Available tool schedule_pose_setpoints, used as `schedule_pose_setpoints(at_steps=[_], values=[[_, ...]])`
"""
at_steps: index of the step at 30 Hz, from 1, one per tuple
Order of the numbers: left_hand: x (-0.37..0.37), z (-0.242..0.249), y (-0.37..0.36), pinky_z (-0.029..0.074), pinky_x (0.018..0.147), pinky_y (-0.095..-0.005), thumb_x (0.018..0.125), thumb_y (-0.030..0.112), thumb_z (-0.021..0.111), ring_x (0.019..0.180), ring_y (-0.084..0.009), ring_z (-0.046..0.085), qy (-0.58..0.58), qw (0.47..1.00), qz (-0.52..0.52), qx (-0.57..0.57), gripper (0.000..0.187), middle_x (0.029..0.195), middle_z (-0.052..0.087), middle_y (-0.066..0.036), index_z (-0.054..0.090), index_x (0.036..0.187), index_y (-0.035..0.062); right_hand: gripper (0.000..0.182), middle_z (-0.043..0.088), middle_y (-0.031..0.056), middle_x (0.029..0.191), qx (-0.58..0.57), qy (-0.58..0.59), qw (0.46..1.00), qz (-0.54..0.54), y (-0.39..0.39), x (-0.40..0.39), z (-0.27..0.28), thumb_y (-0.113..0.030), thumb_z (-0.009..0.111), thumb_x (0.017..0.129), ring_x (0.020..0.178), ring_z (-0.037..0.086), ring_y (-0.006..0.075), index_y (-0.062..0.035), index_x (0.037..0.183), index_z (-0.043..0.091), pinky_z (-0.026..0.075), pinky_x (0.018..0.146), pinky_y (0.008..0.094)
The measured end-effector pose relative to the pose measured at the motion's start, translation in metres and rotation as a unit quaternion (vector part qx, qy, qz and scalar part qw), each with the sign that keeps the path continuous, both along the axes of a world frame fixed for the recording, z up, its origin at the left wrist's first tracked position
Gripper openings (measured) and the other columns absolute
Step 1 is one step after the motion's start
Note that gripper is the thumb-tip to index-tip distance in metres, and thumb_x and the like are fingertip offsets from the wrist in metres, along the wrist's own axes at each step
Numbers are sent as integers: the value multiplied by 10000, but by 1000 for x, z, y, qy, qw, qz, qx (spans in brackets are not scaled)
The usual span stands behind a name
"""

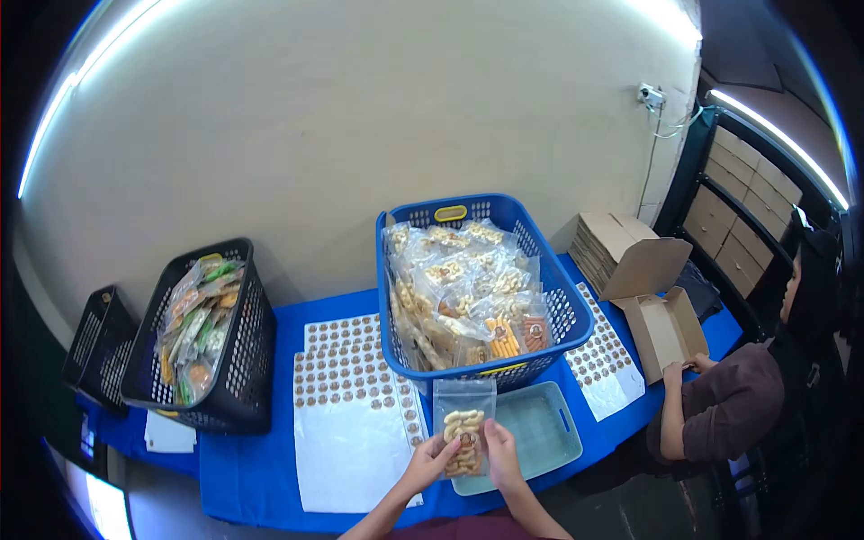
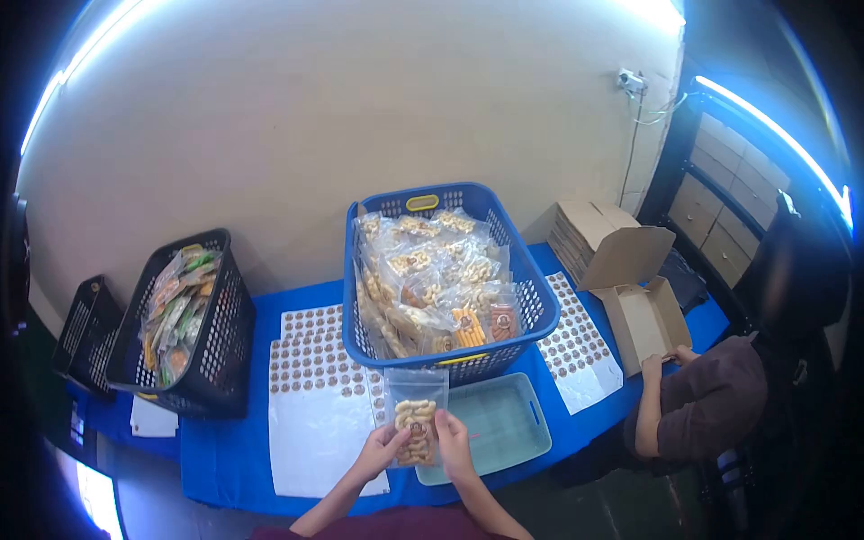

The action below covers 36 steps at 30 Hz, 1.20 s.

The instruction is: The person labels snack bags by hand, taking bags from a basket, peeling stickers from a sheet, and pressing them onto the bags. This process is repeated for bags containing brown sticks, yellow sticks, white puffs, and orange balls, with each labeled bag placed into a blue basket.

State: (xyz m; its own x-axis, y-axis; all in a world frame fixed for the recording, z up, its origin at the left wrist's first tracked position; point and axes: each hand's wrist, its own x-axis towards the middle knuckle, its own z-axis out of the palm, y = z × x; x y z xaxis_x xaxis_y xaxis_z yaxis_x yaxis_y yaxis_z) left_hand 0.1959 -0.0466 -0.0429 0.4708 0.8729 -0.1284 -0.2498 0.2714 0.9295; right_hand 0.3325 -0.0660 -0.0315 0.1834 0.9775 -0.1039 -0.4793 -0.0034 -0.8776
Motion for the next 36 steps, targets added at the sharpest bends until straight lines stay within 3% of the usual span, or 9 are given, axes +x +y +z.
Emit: schedule_pose_setpoints(at_steps=[1, 2, 6, 10, 16, 20, 24, 30, 36], values=[[4, 6, -1, 449, 743, -216, 875, 169, 510, 861, -82, 541, -9, 1000, 19, -10, 279, 957, 578, -50, 491, 1074, -26, 144, 589, 36, 843, -2, 29, 999, 13, 4, 4, 9, -134, 568, 838, 759, 536, 60, 5, 869, 545, 434, 682, 201], [6, 5, 0, 446, 782, -228, 866, 144, 522, 895, -95, 543, -9, 1000, 15, -16, 299, 991, 573, -60, 474, 1105, -29, 145, 582, 40, 863, 49, -35, 998, 12, 3, 3, 22, -123, 570, 835, 777, 539, 64, 4, 897, 538, 439, 702, 202], [20, 25, -1, 445, 790, -234, 855, 115, 535, 910, -96, 538, -48, 998, 26, 44, 329, 1048, 551, -61, 455, 1138, -33, 126, 581, 22, 806, 69, -92, 993, 14, 8, 13, 26, -119, 576, 830, 746, 530, 58, -2, 864, 545, 429, 668, 199], [12, 38, -4, 430, 823, -249, 860, 130, 529, 947, -104, 529, -58, 998, 0, 34, 371, 1087, 540, -65, 426, 1179, -27, 138, 579, 12, 805, 65, -48, 996, 33, 8, 13, 31, -143, 566, 838, 721, 515, 56, -9, 873, 555, 418, 660, 195], [8, 39, -10, 423, 838, -255, 867, 162, 521, 972, -114, 524, -29, 998, 54, 18, 379, 1083, 548, -71, 428, 1185, -21, 164, 580, 30, 859, 41, 19, 993, 109, 17, 17, 29, -134, 570, 835, 784, 537, 71, -6, 931, 535, 424, 704, 199], [11, 42, 11, 433, 804, -232, 884, 174, 490, 934, -101, 538, -7, 994, 81, 74, 339, 1060, 558, -63, 458, 1159, -23, 194, 578, 44, 933, 106, -91, 984, 114, 29, 9, 34, -76, 557, 828, 843, 541, 95, 3, 998, 505, 423, 765, 223], [18, 45, 51, 437, 759, -211, 894, 186, 474, 887, -75, 535, -12, 987, 94, 133, 299, 998, 580, -54, 498, 1106, -24, 210, 577, 51, 966, 158, -101, 980, 63, 59, 7, 49, -94, 552, 837, 882, 540, 104, 8, 1013, 500, 420, 790, 240], [20, 60, 87, 435, 694, -199, 890, 231, 484, 800, -51, 514, 31, 963, 132, 231, 311, 902, 590, -22, 530, 1074, -16, 241, 570, 42, 984, 178, -63, 978, 87, 99, 9, 58, -126, 534, 855, 895, 531, 100, -4, 1059, 490, 415, 792, 233], [18, 61, 141, 439, 677, -197, 883, 253, 497, 782, -48, 528, -9, 969, 140, 201, 335, 906, 601, -33, 541, 1056, -30, 264, 565, 49, 993, 169, -65, 977, 113, 157, 9, 55, -148, 552, 847, 902, 532, 101, 0, 1058, 495, 426, 784, 234]])
